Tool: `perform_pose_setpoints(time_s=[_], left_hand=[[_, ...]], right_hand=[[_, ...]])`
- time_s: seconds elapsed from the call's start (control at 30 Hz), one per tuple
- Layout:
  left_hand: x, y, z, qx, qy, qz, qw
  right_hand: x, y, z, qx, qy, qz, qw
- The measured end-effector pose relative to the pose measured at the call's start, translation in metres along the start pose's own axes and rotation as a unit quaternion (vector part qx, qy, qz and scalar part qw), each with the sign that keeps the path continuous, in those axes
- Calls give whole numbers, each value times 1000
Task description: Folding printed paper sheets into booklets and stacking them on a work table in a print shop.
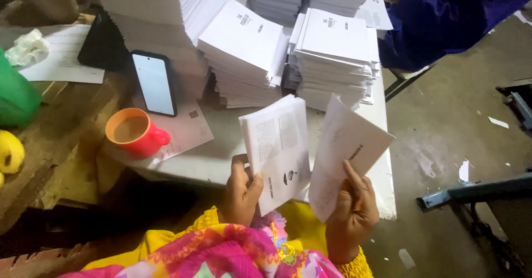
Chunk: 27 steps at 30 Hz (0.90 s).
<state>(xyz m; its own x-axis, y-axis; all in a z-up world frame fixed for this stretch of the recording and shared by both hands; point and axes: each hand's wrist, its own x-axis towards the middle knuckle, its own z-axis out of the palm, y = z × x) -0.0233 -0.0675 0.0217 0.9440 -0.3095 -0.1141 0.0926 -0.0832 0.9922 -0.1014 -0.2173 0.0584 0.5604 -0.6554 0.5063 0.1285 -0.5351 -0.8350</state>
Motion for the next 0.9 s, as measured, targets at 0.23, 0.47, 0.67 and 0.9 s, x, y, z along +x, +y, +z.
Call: perform_pose_setpoints(time_s=[0.23,0.47,0.67,0.9], left_hand=[[-3,-9,5,29,7,-31,999],[-8,24,-4,-134,-175,142,965],[-10,28,-5,-185,-140,34,972],[-6,12,-1,-80,-37,1,996]], right_hand=[[4,-17,6,-2,-123,-81,989],[4,-28,14,-36,-249,-93,963],[1,-18,13,-63,-256,-58,963],[0,-4,3,-23,-268,-12,963]])
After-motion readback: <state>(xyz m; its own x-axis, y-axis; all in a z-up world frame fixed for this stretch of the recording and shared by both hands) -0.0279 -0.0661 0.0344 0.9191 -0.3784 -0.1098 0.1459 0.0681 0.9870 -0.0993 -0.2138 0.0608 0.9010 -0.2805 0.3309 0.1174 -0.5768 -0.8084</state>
